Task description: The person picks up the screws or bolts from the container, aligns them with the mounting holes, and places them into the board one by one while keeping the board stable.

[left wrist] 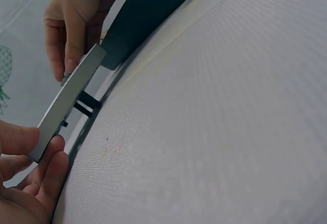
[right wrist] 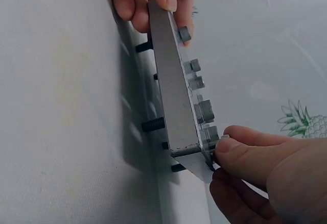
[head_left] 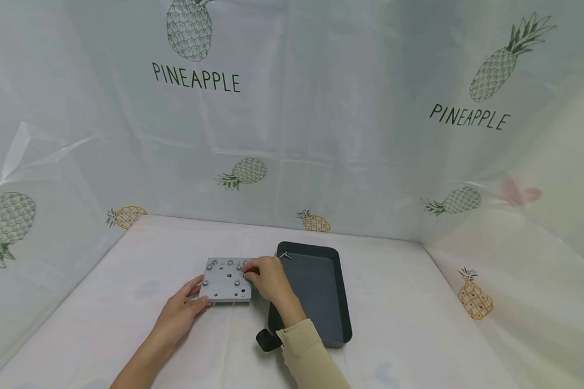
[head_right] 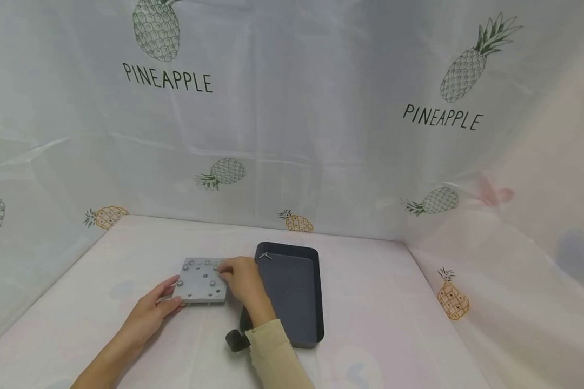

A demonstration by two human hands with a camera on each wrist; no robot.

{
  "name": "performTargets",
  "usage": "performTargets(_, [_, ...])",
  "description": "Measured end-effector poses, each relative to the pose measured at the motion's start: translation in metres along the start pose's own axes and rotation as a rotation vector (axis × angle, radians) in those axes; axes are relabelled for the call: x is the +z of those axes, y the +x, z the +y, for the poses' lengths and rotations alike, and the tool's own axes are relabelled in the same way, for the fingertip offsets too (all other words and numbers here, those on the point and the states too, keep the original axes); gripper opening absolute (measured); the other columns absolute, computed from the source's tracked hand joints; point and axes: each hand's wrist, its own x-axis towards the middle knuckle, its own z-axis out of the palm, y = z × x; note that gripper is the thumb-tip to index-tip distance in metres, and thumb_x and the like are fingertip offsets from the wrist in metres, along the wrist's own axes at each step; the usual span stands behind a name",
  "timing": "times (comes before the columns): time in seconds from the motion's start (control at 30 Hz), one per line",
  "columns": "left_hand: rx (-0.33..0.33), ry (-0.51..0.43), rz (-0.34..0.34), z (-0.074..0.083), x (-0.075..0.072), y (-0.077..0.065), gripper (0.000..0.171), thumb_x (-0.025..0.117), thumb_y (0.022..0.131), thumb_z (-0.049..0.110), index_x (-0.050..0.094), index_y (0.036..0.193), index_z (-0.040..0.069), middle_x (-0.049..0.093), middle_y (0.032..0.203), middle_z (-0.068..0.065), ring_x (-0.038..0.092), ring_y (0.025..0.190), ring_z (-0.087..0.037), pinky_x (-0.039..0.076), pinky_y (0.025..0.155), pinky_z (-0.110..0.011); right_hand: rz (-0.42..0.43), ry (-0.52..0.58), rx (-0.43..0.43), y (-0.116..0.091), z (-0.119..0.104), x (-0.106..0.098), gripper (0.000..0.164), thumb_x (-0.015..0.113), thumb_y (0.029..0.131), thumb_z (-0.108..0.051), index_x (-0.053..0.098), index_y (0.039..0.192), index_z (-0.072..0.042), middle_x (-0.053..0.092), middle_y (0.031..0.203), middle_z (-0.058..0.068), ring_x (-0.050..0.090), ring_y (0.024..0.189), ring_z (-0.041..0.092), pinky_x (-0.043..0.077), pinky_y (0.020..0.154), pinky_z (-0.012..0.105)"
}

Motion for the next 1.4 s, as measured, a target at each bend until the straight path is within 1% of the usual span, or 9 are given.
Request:
performTargets(0.2, [0.001,-0.003,0.001,0.001,-0.002,-0.001,0.069,0.059,0.108,0.021,0.028,0.169,0.013,0.038,0.166,-0.024,0.06,0.136,-0.033,0.028,0.124,-0.063,-0.013,-0.005,0.009,0.0,-0.004,-0.001,0.012,0.081,0.092,-0.004,0.085,0.101,-0.012,0.079,0.101,0.0,0.064,0.08,0.0,0.052,0.069,0.017])
performTargets(0.4, [0.007,-0.005,0.008,0.0,-0.002,-0.001,0.069,0.06,0.108,0.021,0.028,0.169,0.012,0.039,0.165,-0.024,0.063,0.132,-0.03,0.033,0.123,-0.061,-0.027,0.009,0.007,0.0,-0.007,-0.003,0.014,0.081,0.092,-0.002,0.084,0.102,-0.011,0.079,0.1,0.001,0.061,0.077,-0.002,0.051,0.067,0.016])
performTargets(0.53, [0.007,-0.013,0.009,-0.001,-0.002,-0.002,0.068,0.06,0.108,0.02,0.029,0.168,0.011,0.04,0.164,-0.024,0.064,0.131,-0.03,0.032,0.123,-0.061,-0.057,0.022,0.013,-0.001,-0.01,-0.007,0.014,0.08,0.093,-0.003,0.084,0.105,-0.01,0.078,0.098,0.001,0.06,0.077,-0.001,0.051,0.067,0.017])
performTargets(0.67, [0.006,-0.016,0.008,-0.001,-0.001,-0.002,0.069,0.06,0.108,0.02,0.029,0.168,0.012,0.039,0.165,-0.024,0.064,0.132,-0.03,0.031,0.123,-0.061,-0.085,0.054,0.01,-0.004,-0.014,-0.018,0.015,0.079,0.096,-0.01,0.082,0.111,-0.01,0.078,0.101,0.001,0.067,0.084,0.006,0.054,0.07,0.021])
performTargets(0.77, [0.012,-0.023,0.002,0.0,0.0,-0.001,0.068,0.06,0.108,0.019,0.029,0.168,0.011,0.039,0.165,-0.025,0.065,0.13,-0.029,0.036,0.122,-0.059,-0.091,0.095,0.024,-0.005,-0.014,-0.031,0.02,0.078,0.098,-0.016,0.081,0.116,-0.01,0.078,0.105,0.0,0.071,0.093,0.014,0.056,0.072,0.024])
performTargets(0.83, [0.017,-0.024,-0.002,0.0,0.001,0.0,0.068,0.06,0.108,0.019,0.029,0.168,0.011,0.039,0.164,-0.025,0.066,0.128,-0.028,0.039,0.12,-0.057,-0.096,0.111,0.033,-0.005,-0.012,-0.04,0.022,0.077,0.098,-0.018,0.08,0.119,-0.011,0.078,0.107,-0.001,0.071,0.097,0.018,0.057,0.072,0.025])
performTargets(0.93, [0.018,-0.016,0.001,-0.001,0.001,0.001,0.068,0.06,0.108,0.019,0.029,0.168,0.011,0.04,0.164,-0.025,0.066,0.127,-0.027,0.038,0.121,-0.058,-0.109,0.107,0.035,-0.004,-0.01,-0.056,0.023,0.076,0.099,-0.019,0.079,0.121,-0.011,0.078,0.111,0.001,0.071,0.1,0.02,0.058,0.074,0.028])
performTargets(1.17, [0.01,-0.013,-0.002,-0.001,-0.002,0.002,0.069,0.061,0.108,0.02,0.028,0.168,0.012,0.039,0.165,-0.024,0.064,0.132,-0.03,0.03,0.124,-0.061,-0.111,-0.001,0.029,0.007,0.009,-0.095,0.022,0.075,0.1,-0.018,0.078,0.122,-0.013,0.077,0.112,0.004,0.07,0.096,0.016,0.059,0.079,0.032])
performTargets(1.4, [-0.001,-0.021,0.002,-0.001,-0.001,-0.001,0.068,0.06,0.108,0.018,0.029,0.168,0.011,0.04,0.164,-0.025,0.066,0.128,-0.028,0.032,0.123,-0.061,-0.153,-0.064,0.034,0.019,0.047,-0.113,0.028,0.076,0.099,-0.012,0.076,0.126,-0.005,0.076,0.12,0.01,0.073,0.104,0.027,0.061,0.089,0.041])
